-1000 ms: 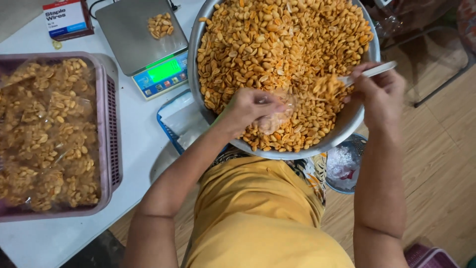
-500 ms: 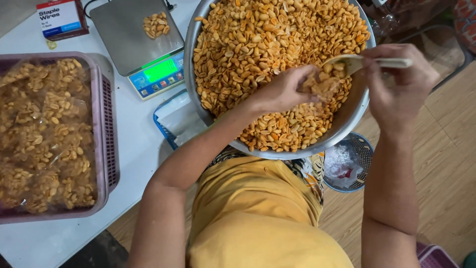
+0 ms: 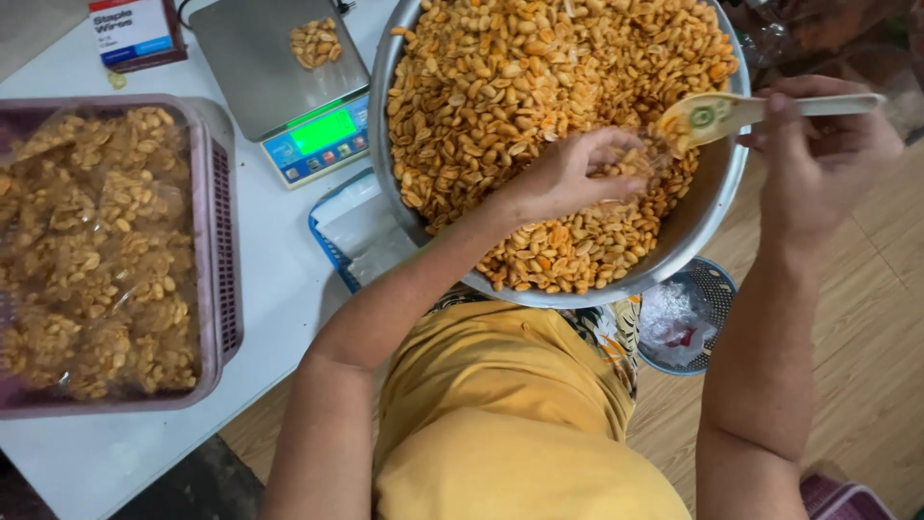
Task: Packing roasted peanuts from a large metal bowl into small plastic bags using a spoon.
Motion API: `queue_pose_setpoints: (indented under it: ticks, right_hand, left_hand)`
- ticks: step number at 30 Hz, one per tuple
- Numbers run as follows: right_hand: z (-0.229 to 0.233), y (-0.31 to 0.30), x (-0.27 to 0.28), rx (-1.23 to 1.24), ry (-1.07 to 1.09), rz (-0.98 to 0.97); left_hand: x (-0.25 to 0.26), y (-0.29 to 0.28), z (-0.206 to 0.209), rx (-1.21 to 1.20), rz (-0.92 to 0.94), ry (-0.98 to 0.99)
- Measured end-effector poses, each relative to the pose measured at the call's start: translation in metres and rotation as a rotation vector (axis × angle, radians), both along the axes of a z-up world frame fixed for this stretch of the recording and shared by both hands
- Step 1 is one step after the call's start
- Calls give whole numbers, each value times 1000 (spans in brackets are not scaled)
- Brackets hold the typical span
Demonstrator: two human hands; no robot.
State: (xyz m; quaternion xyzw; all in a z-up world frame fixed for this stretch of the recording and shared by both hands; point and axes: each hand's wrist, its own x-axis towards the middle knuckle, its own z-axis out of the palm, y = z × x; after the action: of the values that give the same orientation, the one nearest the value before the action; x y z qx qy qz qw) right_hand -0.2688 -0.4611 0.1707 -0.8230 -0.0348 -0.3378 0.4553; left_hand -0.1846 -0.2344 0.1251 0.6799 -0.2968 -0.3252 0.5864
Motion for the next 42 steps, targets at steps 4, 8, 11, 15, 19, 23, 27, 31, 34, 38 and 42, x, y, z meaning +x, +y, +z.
queue_pose_setpoints:
  ticks: [4,8,11,15,19,23,27,31,34,38,42]
  right_hand:
    - [-27,-24,5,240,-1,-169]
    - [-45,-24,-8,81,143,-80]
    - [-51,-9,-16,-260,186,-26]
    - [-78,3,-17,-424,213,-90]
    - [-78,28,-15,-466,169,-121]
    - [-71,36,-15,-287,396,-187]
    - [-75,32,-12,15,485,-159]
    - [-71,29,-14,152,445,-164]
    - [-67,17,-17,119,384,-151]
    - [-51,18,-14,124,368,-163]
    - [-31,11,-12,85,196,4]
  left_hand:
    - [-7,18,14,-108,188,-74]
    - [29,88,54,-200,437,-448]
    - [75,155,39,-128,569,-350]
    - [150,249,-65,164,965,-598]
    - [147,277,-117,619,1058,-908]
    - [131,261,-127,614,812,-1358]
    - [145,262,-119,413,969,-1324]
    - [129,252,-62,-46,988,-934]
    - [107,251,-52,-470,804,-212]
    - [46,183,14,-457,674,367]
    - [-11,112,52,-94,292,45]
